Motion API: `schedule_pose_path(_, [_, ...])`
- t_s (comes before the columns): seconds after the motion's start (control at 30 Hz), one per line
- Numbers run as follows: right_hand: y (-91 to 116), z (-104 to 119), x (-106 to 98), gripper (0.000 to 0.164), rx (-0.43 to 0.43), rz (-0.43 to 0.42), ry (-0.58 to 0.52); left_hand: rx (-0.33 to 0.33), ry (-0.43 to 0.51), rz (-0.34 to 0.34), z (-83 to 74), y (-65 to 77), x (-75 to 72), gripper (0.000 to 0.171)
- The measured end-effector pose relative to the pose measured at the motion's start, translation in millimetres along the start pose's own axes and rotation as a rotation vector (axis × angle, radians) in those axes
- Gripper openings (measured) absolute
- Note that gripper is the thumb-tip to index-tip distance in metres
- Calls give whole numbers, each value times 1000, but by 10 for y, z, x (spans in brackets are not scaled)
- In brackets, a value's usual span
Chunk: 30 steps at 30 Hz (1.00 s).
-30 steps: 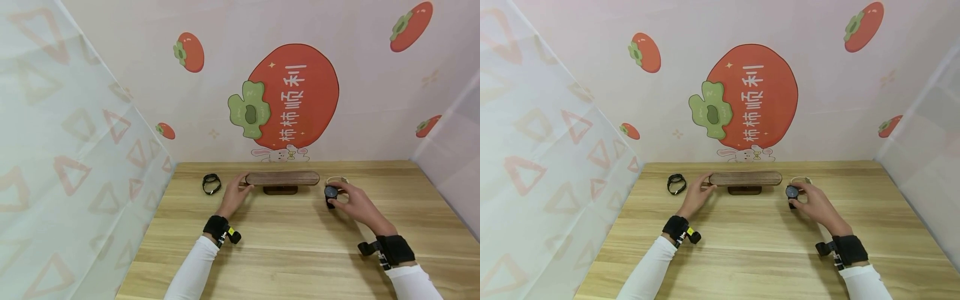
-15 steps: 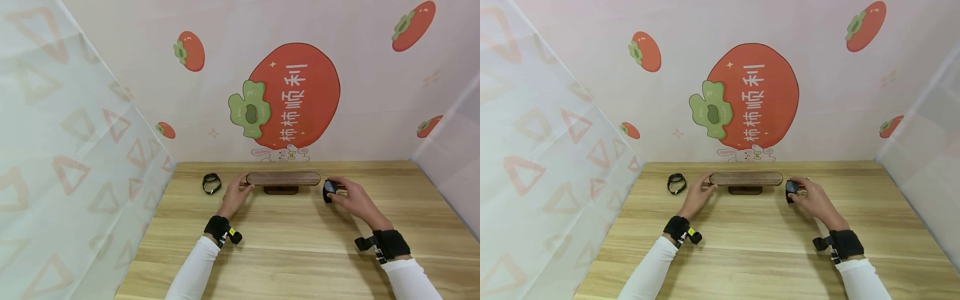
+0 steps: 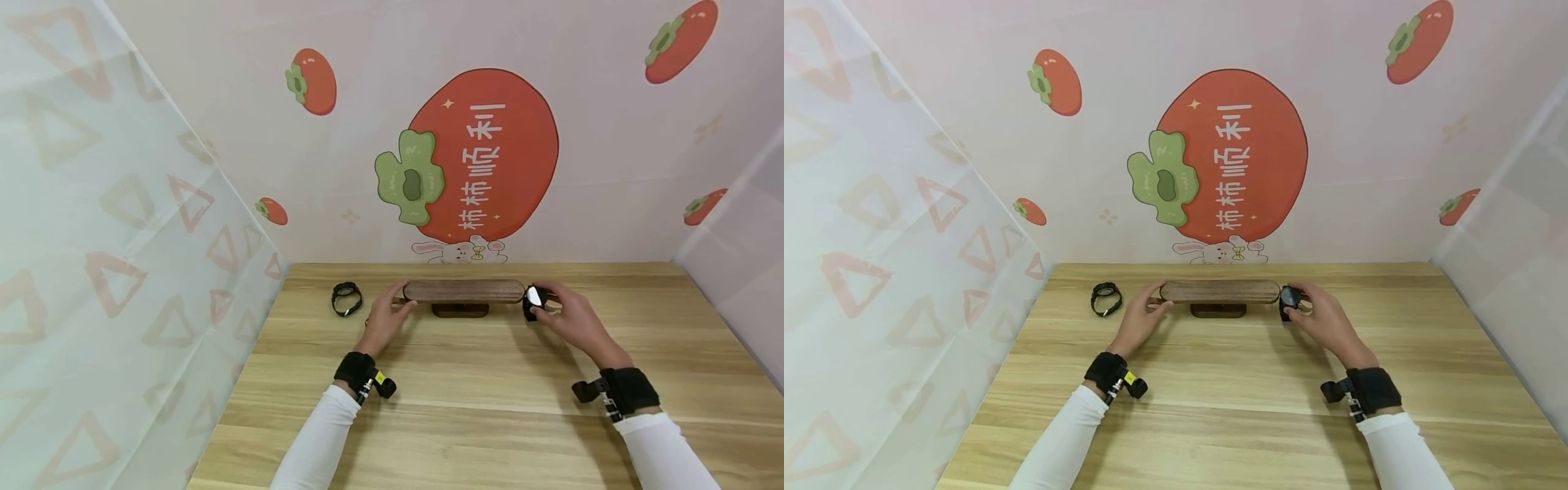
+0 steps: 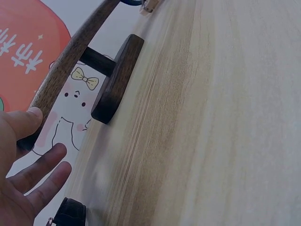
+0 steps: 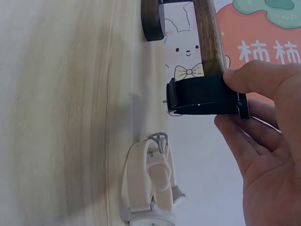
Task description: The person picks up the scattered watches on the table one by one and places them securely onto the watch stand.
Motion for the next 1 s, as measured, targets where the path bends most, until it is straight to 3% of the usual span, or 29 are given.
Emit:
schedule_pose_path(0.4, [-74,11,13,57,21,-14,-20,-2,6,0,8,-13,7,60])
schedule_pose_path(1.0, [-198,79,85,57,-19,-28,-20,16,-6,6,12,-1,2,60])
Point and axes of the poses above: each hand's wrist, its own y-axis away from the middle knuckle, its own x-axis out of the palm, z = x × y, the point moved 6 cm from there along -y, towards the middle knuckle, and after that the axes turned 9 degrees about z, right-handed, at the moved point
